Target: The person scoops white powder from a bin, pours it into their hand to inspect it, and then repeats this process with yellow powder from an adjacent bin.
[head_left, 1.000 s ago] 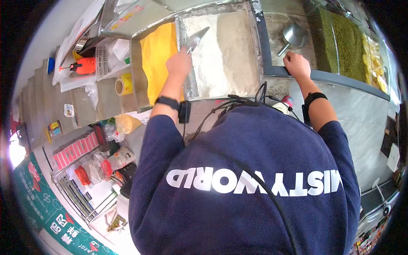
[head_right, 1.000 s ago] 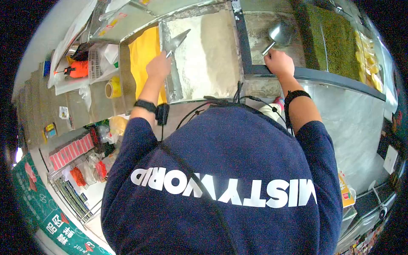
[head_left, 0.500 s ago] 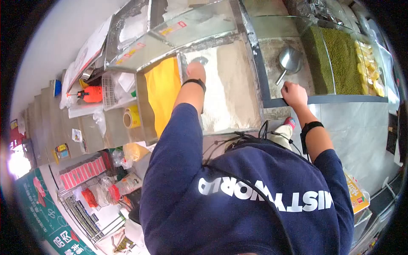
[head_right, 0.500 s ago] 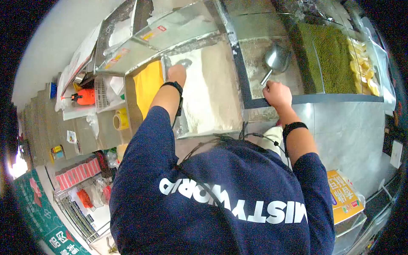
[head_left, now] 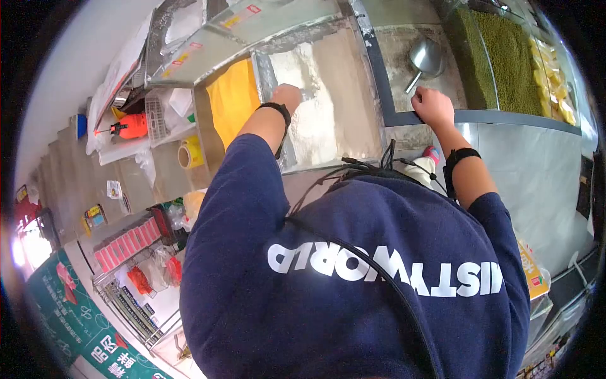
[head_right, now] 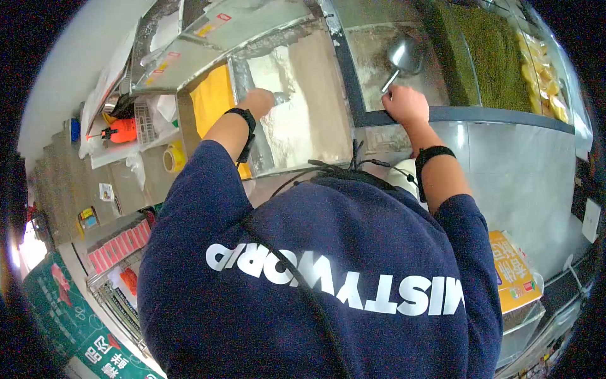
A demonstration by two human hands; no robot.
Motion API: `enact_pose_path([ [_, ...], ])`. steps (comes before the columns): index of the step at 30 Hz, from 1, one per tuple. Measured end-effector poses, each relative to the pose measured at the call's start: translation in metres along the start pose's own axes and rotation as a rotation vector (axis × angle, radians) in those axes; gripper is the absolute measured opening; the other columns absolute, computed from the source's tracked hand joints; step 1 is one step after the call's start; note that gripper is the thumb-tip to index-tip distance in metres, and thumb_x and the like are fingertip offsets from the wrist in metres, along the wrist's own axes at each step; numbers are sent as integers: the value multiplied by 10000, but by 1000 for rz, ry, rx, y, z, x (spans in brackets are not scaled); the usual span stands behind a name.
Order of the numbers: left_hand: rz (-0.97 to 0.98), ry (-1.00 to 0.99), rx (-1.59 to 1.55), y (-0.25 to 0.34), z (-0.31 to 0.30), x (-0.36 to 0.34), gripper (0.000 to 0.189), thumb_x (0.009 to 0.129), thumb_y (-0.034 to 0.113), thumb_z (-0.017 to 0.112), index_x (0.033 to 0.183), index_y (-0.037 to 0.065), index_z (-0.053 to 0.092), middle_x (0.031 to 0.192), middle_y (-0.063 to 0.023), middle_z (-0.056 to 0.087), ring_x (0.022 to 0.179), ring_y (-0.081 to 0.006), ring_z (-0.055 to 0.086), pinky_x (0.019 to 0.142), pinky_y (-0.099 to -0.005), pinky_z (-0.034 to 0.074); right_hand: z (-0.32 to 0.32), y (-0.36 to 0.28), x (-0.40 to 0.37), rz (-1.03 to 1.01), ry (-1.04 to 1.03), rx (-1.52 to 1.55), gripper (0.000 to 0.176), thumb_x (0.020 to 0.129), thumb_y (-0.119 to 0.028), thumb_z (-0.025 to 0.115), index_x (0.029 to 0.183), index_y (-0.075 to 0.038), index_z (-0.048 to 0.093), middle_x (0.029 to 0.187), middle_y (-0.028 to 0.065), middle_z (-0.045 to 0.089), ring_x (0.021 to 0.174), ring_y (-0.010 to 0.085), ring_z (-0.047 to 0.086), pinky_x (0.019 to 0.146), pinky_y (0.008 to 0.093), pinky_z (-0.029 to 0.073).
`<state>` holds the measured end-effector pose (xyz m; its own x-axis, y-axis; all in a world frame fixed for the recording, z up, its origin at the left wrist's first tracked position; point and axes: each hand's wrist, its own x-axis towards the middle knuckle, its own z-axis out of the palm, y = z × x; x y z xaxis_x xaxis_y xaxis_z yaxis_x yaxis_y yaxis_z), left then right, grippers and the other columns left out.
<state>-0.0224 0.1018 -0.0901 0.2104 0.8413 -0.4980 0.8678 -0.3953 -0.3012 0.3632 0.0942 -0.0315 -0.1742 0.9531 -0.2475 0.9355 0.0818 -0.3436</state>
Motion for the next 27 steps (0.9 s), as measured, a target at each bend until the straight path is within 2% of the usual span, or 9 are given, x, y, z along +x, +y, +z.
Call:
enact_pose_path([
  [3,164,-152,156,11,-17,-16,162,708,55,521,808,12,641,752,-114,630,717,-224,621,577,-345,486,-1,-1,-1,-3,-32,6,263,726,-303,464,814,-96,602,778,164,601,741,335,576,673,428,458],
  [6,191,-323,127,22,-28,-32,174,706,31,523,837,32,637,869,-130,615,783,-272,602,631,-370,491,-2,-2,-1,6,-54,-3,268,730,-312,465,820,-100,602,780,160,602,744,334,578,674,428,457],
  [9,234,-460,97,28,-20,-37,203,674,17,542,855,33,633,912,-129,606,819,-281,595,645,-381,489,1,-1,1,15,-57,-11,275,733,-327,466,830,-108,601,786,152,606,747,331,579,674,426,457],
  [12,231,-485,-11,37,-43,-59,229,625,16,559,842,24,631,875,-141,611,808,-293,596,646,-386,488,1,0,1,15,-59,-20,282,736,-336,460,847,-118,600,795,146,607,755,328,579,675,425,457],
  [15,197,-515,-107,44,-34,-76,248,588,21,553,822,28,635,835,-159,611,785,-299,596,643,-380,485,3,-1,0,0,-52,-14,296,741,-346,449,861,-119,597,794,149,606,760,333,575,673,426,455],
  [18,363,-501,-68,44,-16,-80,241,577,23,546,800,27,637,806,-167,611,766,-298,596,639,-372,480,3,-1,1,5,-65,-32,304,743,-349,441,871,-122,598,791,151,606,759,337,574,676,425,455],
  [21,321,-542,-74,50,-12,-85,236,579,21,547,796,23,637,812,-167,610,761,-299,594,638,-372,476,2,-2,1,16,-58,-48,308,743,-350,435,880,-128,599,802,154,606,759,337,575,679,422,456],
  [24,422,-557,-45,54,-26,-92,218,587,36,551,786,16,636,806,-165,611,749,-303,594,634,-374,477,0,-4,1,11,-63,-76,304,742,-347,432,882,-136,602,802,156,607,758,336,577,681,422,457],
  [27,353,-503,-72,55,-10,-86,200,606,46,547,783,14,634,801,-160,612,742,-309,593,635,-376,477,4,-2,2,19,-51,-72,299,736,-348,437,865,-135,604,804,157,607,760,335,579,683,422,459],
])
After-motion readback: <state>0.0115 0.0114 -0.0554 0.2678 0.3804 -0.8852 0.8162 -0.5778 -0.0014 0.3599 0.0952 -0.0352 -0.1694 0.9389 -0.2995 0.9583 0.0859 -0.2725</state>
